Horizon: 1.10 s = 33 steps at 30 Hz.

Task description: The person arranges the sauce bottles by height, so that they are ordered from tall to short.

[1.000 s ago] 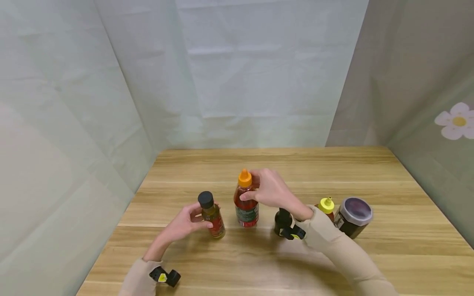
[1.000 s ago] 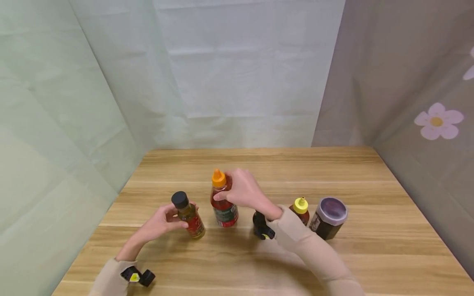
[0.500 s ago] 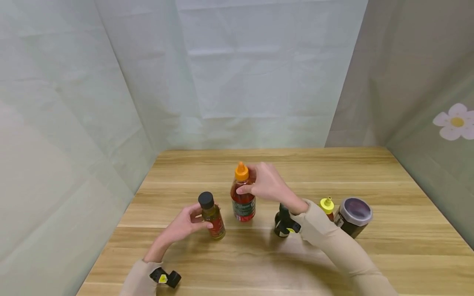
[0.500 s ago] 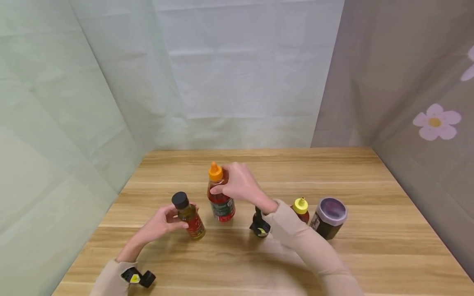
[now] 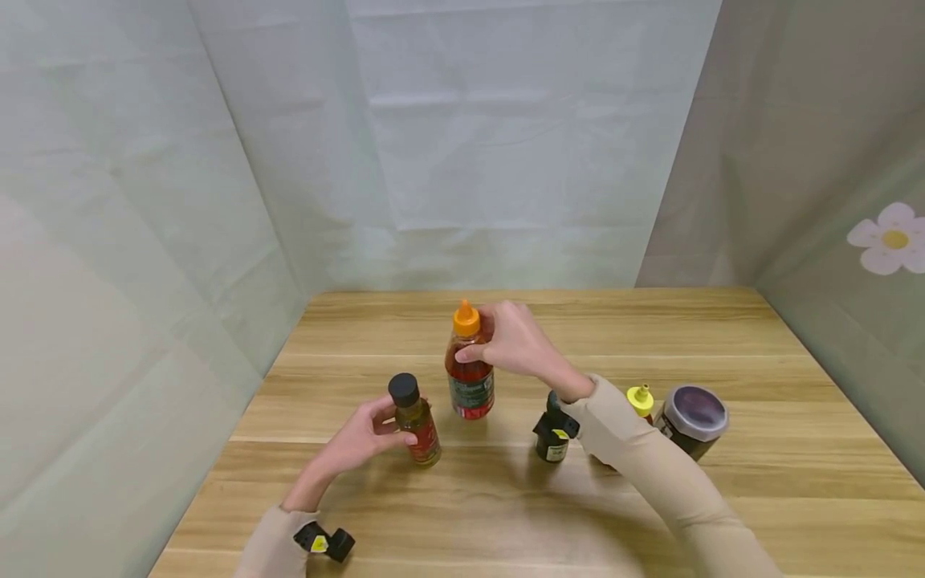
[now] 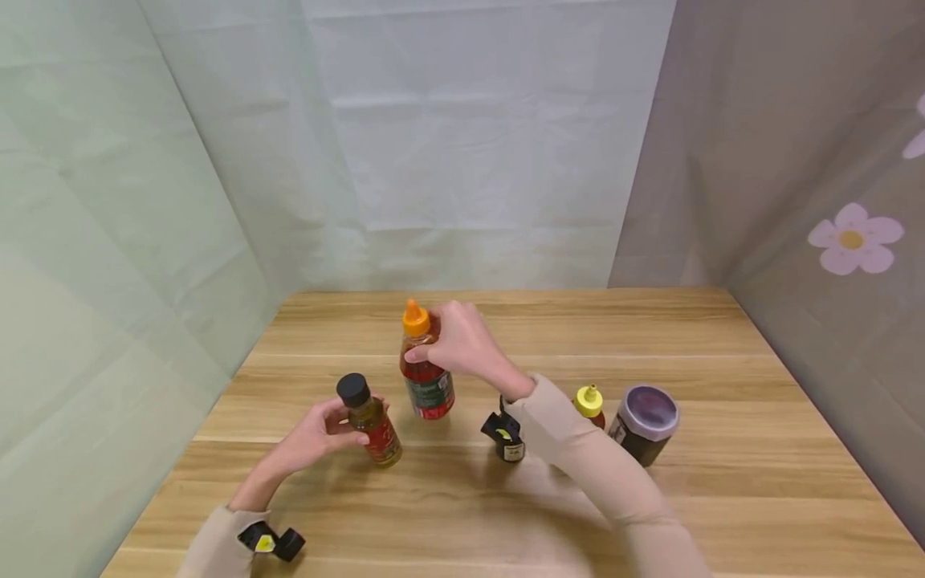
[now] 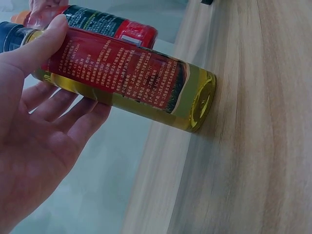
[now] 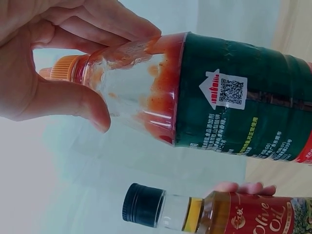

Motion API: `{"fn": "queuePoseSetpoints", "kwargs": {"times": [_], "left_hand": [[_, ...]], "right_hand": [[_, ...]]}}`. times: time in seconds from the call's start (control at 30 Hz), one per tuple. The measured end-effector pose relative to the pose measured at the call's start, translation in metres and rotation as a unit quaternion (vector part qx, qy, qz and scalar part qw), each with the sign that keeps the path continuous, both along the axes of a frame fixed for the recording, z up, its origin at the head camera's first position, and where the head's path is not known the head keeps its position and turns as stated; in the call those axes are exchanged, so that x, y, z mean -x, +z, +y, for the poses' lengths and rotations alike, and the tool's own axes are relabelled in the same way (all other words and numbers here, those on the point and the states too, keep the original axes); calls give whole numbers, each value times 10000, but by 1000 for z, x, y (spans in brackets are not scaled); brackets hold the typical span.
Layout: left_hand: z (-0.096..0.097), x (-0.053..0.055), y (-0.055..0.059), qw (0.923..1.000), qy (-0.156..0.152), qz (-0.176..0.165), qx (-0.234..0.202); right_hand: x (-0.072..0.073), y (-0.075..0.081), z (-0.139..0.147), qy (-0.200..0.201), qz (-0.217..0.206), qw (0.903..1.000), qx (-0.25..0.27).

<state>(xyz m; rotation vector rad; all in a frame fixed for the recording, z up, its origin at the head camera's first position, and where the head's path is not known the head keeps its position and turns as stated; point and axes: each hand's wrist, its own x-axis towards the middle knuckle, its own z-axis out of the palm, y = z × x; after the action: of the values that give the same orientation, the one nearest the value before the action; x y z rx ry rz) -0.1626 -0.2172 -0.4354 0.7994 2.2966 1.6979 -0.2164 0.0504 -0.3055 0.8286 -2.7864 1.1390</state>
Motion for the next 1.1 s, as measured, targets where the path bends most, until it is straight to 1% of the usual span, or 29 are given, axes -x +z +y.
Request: {"fn": "queuePoseSetpoints", "kwargs": {"times": [0.2, 0.4, 0.7, 0.9, 1.1], "left_hand": [[0, -1, -1, 10000, 31, -37, 38], [0, 0, 0, 10000, 70, -18, 52], [-1, -1, -1, 9999, 62, 2, 79], [-2, -2, -1, 9999, 66, 29, 70], [-2, -2, -1, 9999, 71, 43, 97]], "right_hand": [[5, 3, -3, -15, -193, 9998, 86], [10, 6, -7, -116, -122, 9999, -10], [17, 3, -12, -100, -63, 9998, -130], [21, 3, -17, -171, -91, 9994, -280], [25, 3, -19, -147, -127, 9994, -301]]}}
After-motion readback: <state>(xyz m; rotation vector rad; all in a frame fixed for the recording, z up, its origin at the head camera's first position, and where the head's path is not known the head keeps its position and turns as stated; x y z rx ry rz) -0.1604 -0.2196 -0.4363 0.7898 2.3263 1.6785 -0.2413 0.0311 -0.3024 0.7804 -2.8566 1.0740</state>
